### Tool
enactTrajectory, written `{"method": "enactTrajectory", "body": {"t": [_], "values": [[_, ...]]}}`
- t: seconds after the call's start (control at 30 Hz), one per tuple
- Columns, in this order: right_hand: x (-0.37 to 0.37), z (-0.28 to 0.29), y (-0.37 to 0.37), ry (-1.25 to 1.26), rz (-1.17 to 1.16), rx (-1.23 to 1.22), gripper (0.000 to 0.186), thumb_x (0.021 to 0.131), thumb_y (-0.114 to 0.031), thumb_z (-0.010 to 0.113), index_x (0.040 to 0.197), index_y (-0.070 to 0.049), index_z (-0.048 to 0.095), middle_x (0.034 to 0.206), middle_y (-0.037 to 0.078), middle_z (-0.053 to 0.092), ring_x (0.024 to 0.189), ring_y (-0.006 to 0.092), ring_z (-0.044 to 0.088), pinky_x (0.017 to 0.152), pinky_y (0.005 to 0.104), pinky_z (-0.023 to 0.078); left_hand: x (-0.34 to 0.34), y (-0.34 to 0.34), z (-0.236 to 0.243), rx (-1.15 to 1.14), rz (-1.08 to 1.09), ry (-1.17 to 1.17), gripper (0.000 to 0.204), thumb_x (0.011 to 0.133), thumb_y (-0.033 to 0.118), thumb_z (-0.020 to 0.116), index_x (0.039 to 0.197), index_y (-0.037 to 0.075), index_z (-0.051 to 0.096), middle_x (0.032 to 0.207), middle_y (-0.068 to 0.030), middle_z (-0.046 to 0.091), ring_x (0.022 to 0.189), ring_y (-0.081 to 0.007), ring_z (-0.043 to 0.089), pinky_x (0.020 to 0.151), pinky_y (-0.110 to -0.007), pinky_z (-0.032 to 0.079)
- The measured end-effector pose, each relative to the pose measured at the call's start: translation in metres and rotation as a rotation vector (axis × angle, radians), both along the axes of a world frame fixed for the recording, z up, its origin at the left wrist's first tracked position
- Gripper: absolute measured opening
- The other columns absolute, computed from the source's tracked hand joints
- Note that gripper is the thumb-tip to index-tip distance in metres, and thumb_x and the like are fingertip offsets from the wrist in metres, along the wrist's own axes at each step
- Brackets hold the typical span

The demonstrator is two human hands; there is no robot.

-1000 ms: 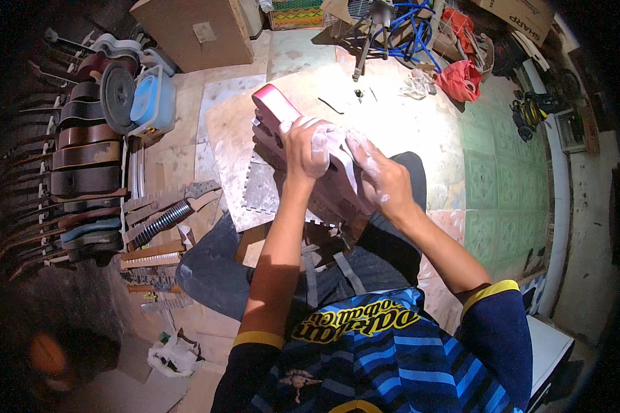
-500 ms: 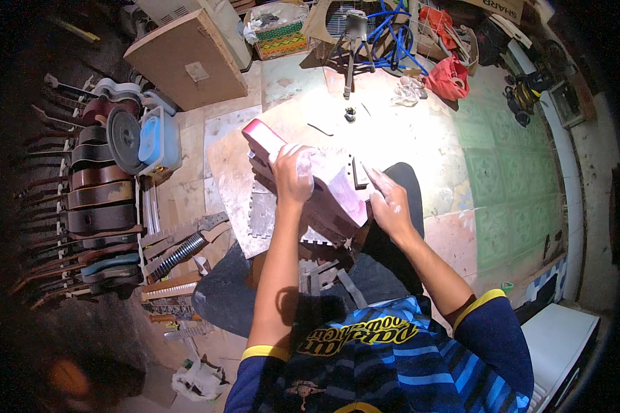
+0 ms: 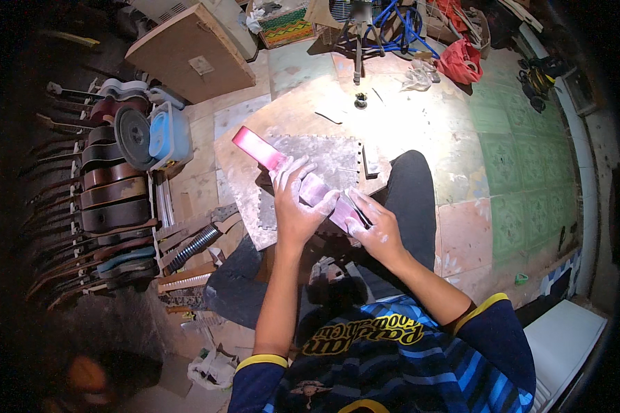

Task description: The person sands the surfaces and edges of a pink electric guitar body with sandpaper by hand.

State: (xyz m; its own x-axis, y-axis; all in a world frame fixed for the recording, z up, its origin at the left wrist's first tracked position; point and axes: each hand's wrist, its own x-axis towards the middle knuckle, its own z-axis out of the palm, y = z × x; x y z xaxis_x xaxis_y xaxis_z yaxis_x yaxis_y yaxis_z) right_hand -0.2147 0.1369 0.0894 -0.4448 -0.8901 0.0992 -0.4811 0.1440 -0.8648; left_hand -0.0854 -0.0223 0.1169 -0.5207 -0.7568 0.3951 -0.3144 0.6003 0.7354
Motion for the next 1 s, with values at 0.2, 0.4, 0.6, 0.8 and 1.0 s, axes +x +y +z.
{"method": "enactTrajectory", "body": {"t": [0.2, 0.4, 0.6, 0.8, 1.0], "values": [[-0.003, -0.007, 0.0, 0.0, 0.018, -0.041, 0.056, 0.088, -0.018, 0.077, 0.14, -0.003, 0.064, 0.14, 0.023, 0.064, 0.128, 0.038, 0.064, 0.107, 0.0406, 0.052, 0.002, -0.005, 0.009, 0.099, 0.019, -0.063, 0.047, 0.081, 0.025, 0.084, 0.121, 0.002, 0.074, 0.134, -0.0193, 0.07, 0.132, -0.0397, 0.059, 0.113, -0.046, 0.044], [-0.003, -0.005, -0.002, -0.005, 0.011, -0.05, 0.055, 0.088, -0.018, 0.077, 0.139, -0.003, 0.064, 0.139, 0.022, 0.065, 0.126, 0.0372, 0.065, 0.107, 0.0399, 0.052, 0.007, -0.01, -0.003, 0.082, -0.038, -0.013, 0.064, 0.074, 0.034, 0.089, 0.128, 0.004, 0.07, 0.138, -0.0195, 0.066, 0.136, -0.0427, 0.055, 0.117, -0.05, 0.039], [-0.005, 0.0, -0.002, 0.001, 0.039, -0.006, 0.054, 0.089, -0.016, 0.076, 0.14, -0.003, 0.064, 0.139, 0.022, 0.065, 0.126, 0.0373, 0.065, 0.106, 0.0395, 0.052, 0.013, -0.01, -0.007, -0.081, -0.08, -0.091, 0.09, 0.058, 0.047, 0.095, 0.13, 0.002, 0.065, 0.139, -0.0211, 0.061, 0.134, -0.042, 0.053, 0.117, -0.052, 0.037], [0.003, 0.027, -0.008, 0.316, -0.004, -0.247, 0.059, 0.081, -0.005, 0.072, 0.139, -0.007, 0.066, 0.139, 0.017, 0.066, 0.111, 0.0369, 0.07, 0.095, 0.04, 0.057, 0.005, -0.032, -0.016, 0.14, -0.094, 0.095, 0.05, 0.103, 0.047, 0.055, 0.109, 0.001, 0.072, 0.117, -0.0214, 0.07, 0.117, -0.0416, 0.061, 0.109, -0.054, 0.039], [0.019, 0.033, -0.02, 0.474, 0.114, -0.096, 0.065, 0.076, 0.001, 0.07, 0.141, -0.005, 0.063, 0.153, 0.013, 0.056, 0.098, 0.033, 0.059, 0.089, 0.0402, 0.045, -0.016, -0.036, -0.018, 0.018, -0.042, 0.118, 0.047, 0.11, 0.029, 0.038, 0.096, -0.002, 0.071, 0.102, -0.0195, 0.071, 0.102, -0.0401, 0.063, 0.102, -0.048, 0.041]]}}
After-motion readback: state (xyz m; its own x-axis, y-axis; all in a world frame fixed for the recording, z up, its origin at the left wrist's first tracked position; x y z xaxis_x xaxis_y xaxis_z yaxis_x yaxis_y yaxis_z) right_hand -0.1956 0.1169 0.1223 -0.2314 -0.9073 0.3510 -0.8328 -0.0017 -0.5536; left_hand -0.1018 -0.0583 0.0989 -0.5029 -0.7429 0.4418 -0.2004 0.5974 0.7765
